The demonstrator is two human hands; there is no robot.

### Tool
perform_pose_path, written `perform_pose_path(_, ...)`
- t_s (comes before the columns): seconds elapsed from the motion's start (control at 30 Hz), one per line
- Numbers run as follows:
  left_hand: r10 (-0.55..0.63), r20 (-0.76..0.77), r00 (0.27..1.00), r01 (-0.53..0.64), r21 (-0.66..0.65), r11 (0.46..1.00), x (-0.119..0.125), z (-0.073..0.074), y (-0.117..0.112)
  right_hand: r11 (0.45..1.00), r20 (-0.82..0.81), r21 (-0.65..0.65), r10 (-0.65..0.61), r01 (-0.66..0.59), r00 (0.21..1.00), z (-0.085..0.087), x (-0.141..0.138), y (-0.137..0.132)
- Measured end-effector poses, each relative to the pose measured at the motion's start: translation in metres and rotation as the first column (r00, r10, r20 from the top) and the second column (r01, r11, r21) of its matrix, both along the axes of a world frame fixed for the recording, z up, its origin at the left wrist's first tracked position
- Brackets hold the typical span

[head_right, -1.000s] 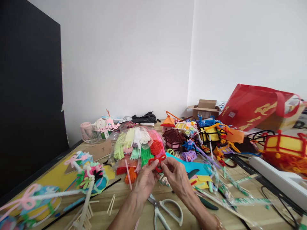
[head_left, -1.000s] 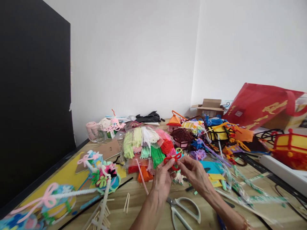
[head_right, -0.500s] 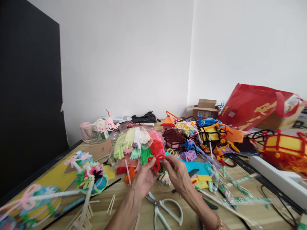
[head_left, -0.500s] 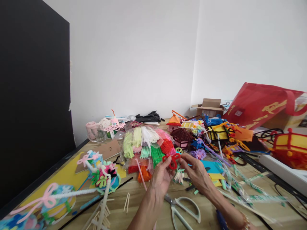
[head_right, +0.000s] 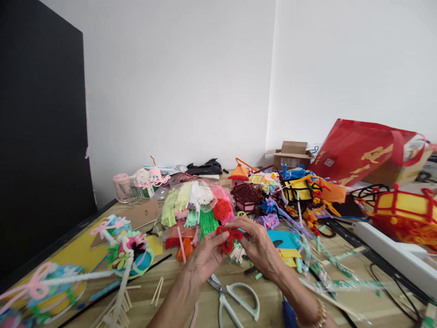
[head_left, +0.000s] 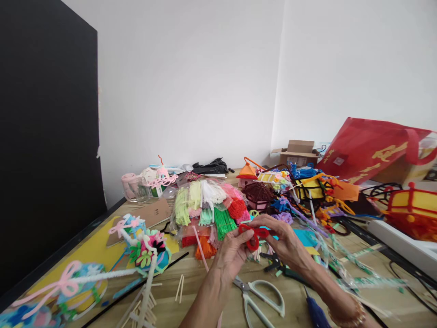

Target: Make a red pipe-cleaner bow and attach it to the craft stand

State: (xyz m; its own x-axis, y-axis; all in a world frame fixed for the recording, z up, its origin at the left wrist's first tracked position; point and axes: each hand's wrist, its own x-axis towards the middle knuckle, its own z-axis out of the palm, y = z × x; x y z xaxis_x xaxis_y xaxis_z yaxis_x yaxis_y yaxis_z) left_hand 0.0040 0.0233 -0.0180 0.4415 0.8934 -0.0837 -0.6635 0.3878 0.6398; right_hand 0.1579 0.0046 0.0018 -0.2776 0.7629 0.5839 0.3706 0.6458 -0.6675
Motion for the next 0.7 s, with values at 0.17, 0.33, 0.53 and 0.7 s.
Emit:
perform_pose_path(0.17,0.031,-0.006,0.999,-0.031,0.013,0.999,0.0003,-0.0010,0.0016,1.000,0.043,-0.022,-0.001,0.002,0.999,0.0039,-0.0023,-0.0030)
perform_pose_path(0.33,0.079,-0.018,0.997,-0.079,0.009,0.997,0.0001,0.0001,0.0010,0.998,0.034,-0.049,0.032,-0.031,0.999,0.0081,-0.0041,-0.0049)
perform_pose_path(0.53,0.146,-0.017,0.989,-0.143,0.115,0.983,0.0036,0.0009,-0.0011,0.996,-0.008,-0.088,0.012,-0.012,1.000,0.0063,-0.0054,-0.0062)
perform_pose_path(0.7,0.254,-0.062,0.965,-0.232,0.241,0.942,0.0064,-0.0011,0.0003,0.989,-0.041,-0.135,-0.063,0.057,0.997,0.0037,-0.0077,-0.0049)
